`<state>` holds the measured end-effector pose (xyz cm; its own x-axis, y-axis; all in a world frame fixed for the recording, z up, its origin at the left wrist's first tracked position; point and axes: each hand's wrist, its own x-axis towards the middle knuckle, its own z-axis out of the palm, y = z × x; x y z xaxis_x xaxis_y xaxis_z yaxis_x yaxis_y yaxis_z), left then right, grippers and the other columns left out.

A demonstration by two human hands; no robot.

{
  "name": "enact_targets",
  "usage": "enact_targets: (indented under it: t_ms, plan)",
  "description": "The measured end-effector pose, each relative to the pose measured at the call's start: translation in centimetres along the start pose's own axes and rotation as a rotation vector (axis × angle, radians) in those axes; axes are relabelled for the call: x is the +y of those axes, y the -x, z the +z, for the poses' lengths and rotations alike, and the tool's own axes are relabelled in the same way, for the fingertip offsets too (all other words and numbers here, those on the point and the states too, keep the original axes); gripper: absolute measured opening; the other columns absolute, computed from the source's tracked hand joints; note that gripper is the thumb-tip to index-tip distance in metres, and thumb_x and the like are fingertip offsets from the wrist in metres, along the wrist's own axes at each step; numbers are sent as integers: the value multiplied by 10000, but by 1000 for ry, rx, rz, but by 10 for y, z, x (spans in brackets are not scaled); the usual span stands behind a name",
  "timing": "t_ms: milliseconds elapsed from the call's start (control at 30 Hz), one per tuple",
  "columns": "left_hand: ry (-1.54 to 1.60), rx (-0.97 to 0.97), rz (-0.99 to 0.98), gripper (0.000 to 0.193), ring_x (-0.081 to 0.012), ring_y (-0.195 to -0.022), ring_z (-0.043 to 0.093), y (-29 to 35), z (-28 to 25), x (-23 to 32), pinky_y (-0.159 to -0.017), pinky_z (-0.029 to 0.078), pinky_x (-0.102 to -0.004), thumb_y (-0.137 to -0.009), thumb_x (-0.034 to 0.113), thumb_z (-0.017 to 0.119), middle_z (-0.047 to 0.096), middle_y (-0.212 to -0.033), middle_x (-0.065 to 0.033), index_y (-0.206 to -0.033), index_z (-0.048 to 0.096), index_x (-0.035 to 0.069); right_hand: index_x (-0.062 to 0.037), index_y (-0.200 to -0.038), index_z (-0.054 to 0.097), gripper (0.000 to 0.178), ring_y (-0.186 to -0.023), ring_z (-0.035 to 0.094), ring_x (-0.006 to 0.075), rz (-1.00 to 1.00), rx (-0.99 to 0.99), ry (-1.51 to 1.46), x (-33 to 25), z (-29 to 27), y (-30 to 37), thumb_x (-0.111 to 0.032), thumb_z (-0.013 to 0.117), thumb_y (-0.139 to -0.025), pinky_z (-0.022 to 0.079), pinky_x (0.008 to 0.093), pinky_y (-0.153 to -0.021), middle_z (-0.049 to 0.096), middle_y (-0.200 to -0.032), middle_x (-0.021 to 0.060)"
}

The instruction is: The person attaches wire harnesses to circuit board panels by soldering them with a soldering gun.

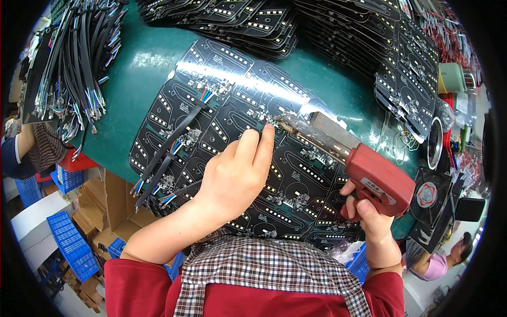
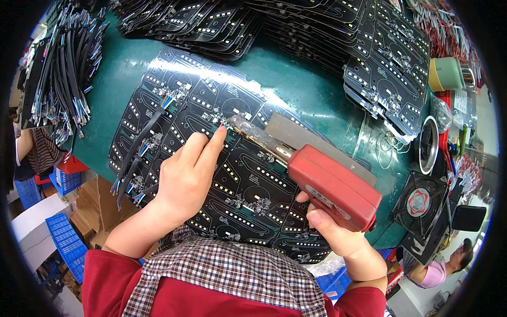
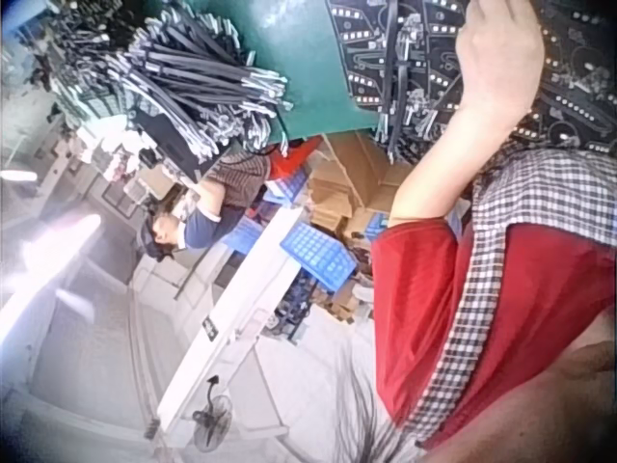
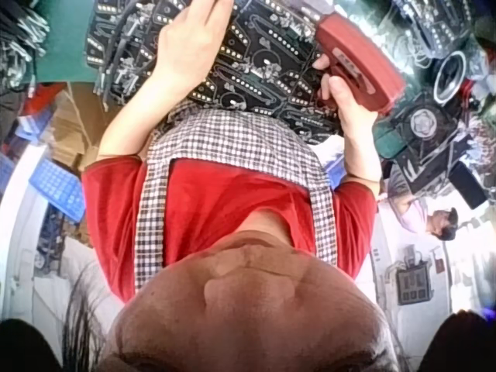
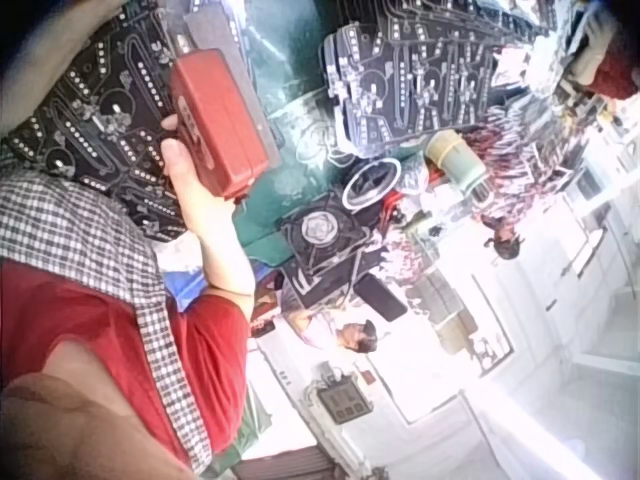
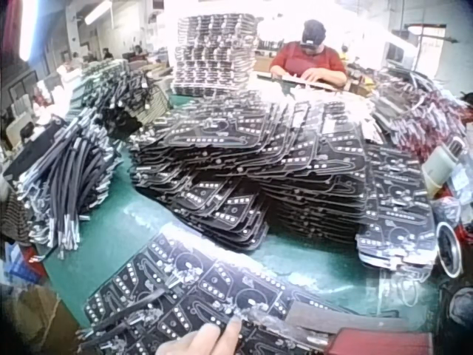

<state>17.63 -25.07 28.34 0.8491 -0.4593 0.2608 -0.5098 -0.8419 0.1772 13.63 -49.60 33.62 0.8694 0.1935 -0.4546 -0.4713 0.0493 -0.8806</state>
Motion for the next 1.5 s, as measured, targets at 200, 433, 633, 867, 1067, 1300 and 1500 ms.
enact_targets:
  t_ms: [200,433,633,867,1067,1300,1500]
  plan:
    - [-42,9,2,454,-85,-554,480,-2,-1,3,-439,434,-184,-655,66,571,405,-747,-30,-1093,565,-51,33,-1221,421,646,-494,491,105,-83,154,93,13,5,-2,-333,695,-765,440,227,-455,570,-768,112]
    - [-173,-21,10,405,-71,-542,463,-6,-4,10,-410,420,-174,-681,87,570,409,-727,-12,-1066,576,-38,17,-1186,447,599,-505,494,109,-58,120,308,12,-3,4,-352,680,-775,429,233,-471,534,-635,55]
    - [-247,-37,26,373,-69,-542,461,-5,-3,10,-401,415,-172,-699,95,569,414,-719,-2,-1050,583,-28,-29,-1249,456,509,-798,506,95,1,-31,-38,-2,-1,3,-202,666,-819,418,254,-695,578,-1054,76]
    - [-156,4,49,404,-79,-562,474,-4,-2,8,-409,415,-177,-683,94,566,413,-710,-8,-1068,586,-26,-41,-1251,451,509,-834,539,115,-10,-17,31,4,-4,7,-181,671,-814,446,261,-704,579,-1047,80]
    - [-89,-33,-47,483,-136,-559,496,-3,-3,13,-444,429,-246,-654,16,572,414,-738,-42,-1137,564,2,-44,-1189,515,439,-866,549,127,43,-6,153,9,-11,11,-121,689,-793,451,282,-733,578,-961,36]
    - [-256,-12,50,339,-74,-553,467,-9,-2,14,-392,395,-170,-688,74,580,424,-702,0,-1008,602,-36,-41,-1178,540,431,-736,518,106,87,85,253,10,-2,16,-150,696,-792,427,255,-665,555,-879,18]
    - [-297,-2,85,326,-77,-557,467,-7,0,13,-389,378,-166,-692,75,583,441,-702,0,-1001,606,-28,-33,-1227,492,473,-731,490,88,8,-7,50,-3,5,12,-213,667,-826,417,253,-659,579,-988,36]
